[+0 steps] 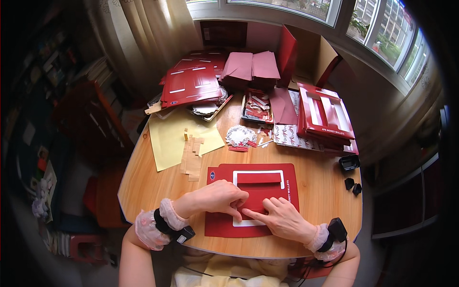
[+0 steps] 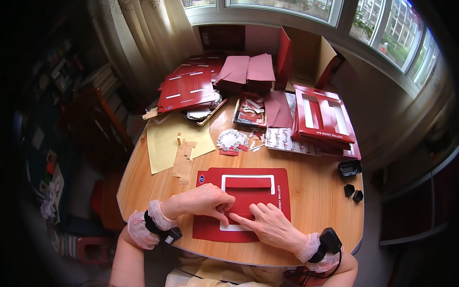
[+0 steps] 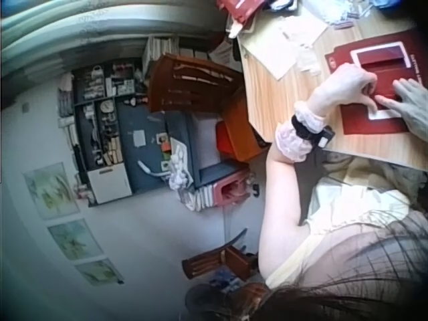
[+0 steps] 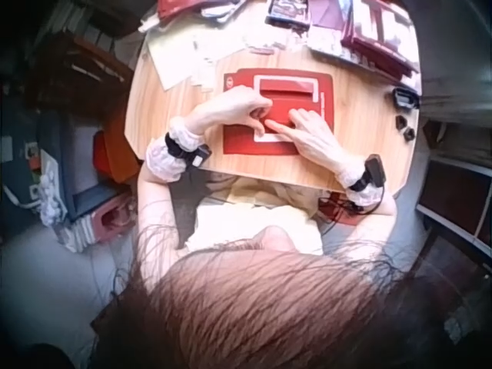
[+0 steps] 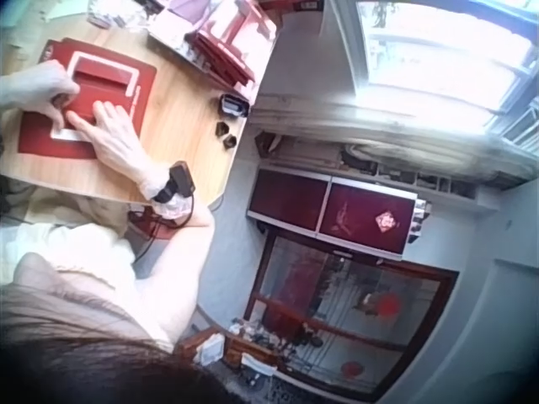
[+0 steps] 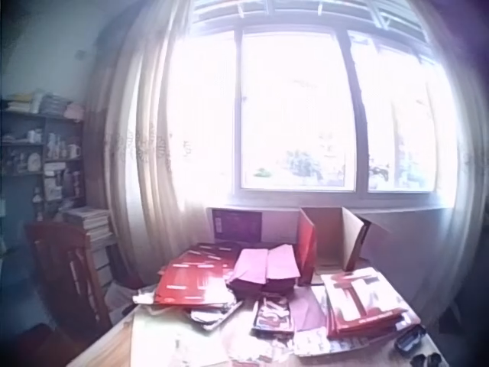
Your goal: Assembling and folding red cardboard wallet packaging at a table.
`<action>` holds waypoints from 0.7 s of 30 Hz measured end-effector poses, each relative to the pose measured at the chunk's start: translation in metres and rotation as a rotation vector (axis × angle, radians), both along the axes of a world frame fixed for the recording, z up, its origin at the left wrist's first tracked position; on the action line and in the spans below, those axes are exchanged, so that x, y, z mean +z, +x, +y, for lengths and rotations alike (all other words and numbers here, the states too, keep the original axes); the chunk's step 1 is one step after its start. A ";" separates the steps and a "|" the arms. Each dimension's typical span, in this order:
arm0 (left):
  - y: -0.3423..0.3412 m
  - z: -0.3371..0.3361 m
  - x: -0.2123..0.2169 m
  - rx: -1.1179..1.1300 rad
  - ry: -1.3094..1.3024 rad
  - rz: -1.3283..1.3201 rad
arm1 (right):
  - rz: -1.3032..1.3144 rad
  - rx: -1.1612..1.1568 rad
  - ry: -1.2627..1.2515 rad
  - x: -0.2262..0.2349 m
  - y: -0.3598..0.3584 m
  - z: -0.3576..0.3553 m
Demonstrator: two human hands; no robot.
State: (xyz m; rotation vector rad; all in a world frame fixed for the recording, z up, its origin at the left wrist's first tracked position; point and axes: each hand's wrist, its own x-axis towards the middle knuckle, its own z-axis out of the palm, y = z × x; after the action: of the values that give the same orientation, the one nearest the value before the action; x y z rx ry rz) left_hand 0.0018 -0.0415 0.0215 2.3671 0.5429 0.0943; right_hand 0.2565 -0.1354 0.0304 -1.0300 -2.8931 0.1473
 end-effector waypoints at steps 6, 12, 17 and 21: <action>-0.002 0.000 0.001 0.001 -0.075 -0.102 | 0.104 -0.020 0.007 -0.006 0.001 -0.002; -0.005 0.002 -0.003 -0.005 -0.128 -0.121 | 0.195 0.019 -0.043 -0.005 0.014 0.001; -0.004 0.002 -0.002 -0.011 -0.129 -0.105 | 0.280 -0.066 -0.080 -0.010 0.026 -0.001; -0.005 0.001 0.001 -0.009 -0.134 -0.121 | 0.294 -0.055 -0.077 -0.004 0.037 0.005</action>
State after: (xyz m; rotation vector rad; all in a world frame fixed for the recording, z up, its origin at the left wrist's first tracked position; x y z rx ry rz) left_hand -0.0027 -0.0406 0.0230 2.2170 0.4658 0.1904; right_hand 0.2930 -0.1308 0.0268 -1.0024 -2.6104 0.3754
